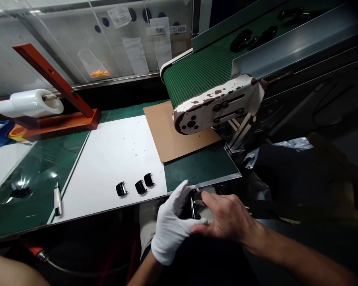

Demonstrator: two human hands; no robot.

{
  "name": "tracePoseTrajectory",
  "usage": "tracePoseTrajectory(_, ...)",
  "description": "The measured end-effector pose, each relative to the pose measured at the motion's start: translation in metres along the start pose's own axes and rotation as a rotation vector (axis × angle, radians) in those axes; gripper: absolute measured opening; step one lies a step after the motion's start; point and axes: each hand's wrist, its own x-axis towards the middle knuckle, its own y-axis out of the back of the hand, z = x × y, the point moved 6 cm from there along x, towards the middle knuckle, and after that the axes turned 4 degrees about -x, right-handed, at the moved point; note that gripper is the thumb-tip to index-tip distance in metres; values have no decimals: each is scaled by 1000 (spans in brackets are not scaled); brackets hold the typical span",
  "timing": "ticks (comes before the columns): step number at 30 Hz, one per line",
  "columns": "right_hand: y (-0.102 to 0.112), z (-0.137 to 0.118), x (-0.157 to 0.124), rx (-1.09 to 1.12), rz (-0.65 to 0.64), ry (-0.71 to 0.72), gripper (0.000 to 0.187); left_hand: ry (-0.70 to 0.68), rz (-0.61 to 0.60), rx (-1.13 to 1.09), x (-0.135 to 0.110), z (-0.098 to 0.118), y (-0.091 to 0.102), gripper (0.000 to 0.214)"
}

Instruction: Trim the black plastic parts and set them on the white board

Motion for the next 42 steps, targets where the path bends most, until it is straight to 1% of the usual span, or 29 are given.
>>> tracePoseTrajectory(5, 0, 0, -2, -32, 3, 23, 81, 19, -11, 67, 0, -1, 2, 81)
tracePoseTrajectory(11, -3, 0, -2, -65, -29, 84, 77, 40, 7, 135, 1, -11, 8, 78)
tracePoseTrajectory(13, -2, -1, -2, -31, -3, 119, 73, 38, 20, 114, 0, -11, 8, 78)
tracePoseTrajectory(15, 2, -3, -1, 46, 59, 138, 69, 23, 12, 31, 0, -8, 4, 79)
tracePoseTrajectory(17, 8, -4, -1, 158, 142, 103, 63, 7, -17, -92, 0, -4, -1, 79)
tracePoseTrajectory(20, 14, -4, -2, 327, 267, -40, 57, -6, -49, -240, 1, -2, -5, 79)
tracePoseTrajectory(22, 15, -7, -4, 412, 309, -118, 55, -1, -65, -292, 2, -3, -6, 80)
tracePoseTrajectory(26, 10, -15, -8, 524, 294, -189, 53, 6, -91, -323, 1, -4, -6, 80)
tracePoseTrajectory(29, 9, -17, -10, 576, 276, -199, 52, 4, -98, -309, -1, -2, -8, 81)
tracePoseTrajectory(38, 15, -22, -9, 601, 286, -186, 49, 6, -111, -284, -1, 0, -11, 88)
tracePoseTrajectory(42, 16, -23, -8, 616, 273, -190, 49, 41, -94, -254, -2, -2, -10, 92)
